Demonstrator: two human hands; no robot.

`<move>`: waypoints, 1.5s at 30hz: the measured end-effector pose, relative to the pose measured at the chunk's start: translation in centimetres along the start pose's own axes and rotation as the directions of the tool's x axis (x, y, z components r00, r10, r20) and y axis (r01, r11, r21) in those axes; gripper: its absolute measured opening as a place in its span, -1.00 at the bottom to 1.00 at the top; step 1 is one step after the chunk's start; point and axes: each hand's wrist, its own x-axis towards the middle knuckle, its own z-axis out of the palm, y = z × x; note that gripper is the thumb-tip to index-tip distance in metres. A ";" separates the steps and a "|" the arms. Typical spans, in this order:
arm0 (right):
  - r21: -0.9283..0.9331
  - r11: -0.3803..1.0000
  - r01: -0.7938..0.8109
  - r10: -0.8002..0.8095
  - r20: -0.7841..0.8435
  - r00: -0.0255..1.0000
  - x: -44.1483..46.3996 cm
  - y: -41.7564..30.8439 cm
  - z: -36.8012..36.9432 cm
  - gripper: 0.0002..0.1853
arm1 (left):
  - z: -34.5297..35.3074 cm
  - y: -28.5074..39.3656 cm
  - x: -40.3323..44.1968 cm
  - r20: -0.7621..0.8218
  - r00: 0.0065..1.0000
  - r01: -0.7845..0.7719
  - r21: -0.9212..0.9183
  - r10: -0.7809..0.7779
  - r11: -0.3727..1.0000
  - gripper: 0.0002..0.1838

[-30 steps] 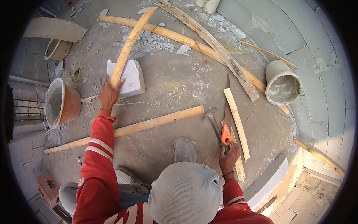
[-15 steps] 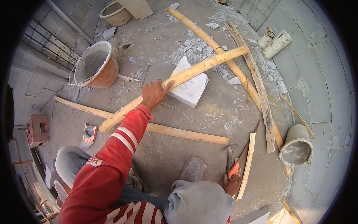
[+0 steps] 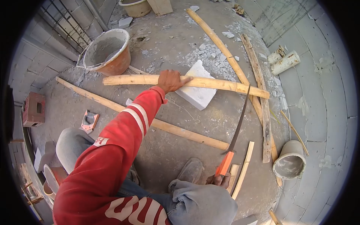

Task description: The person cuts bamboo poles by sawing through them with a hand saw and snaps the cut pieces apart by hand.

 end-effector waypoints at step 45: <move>-0.534 0.769 0.352 -0.230 0.282 0.931 16.4 4.2 16.6 -0.56 | 2.0 3.7 0.5 -0.329 0.942 0.068 0.007 -0.062 0.998 -0.21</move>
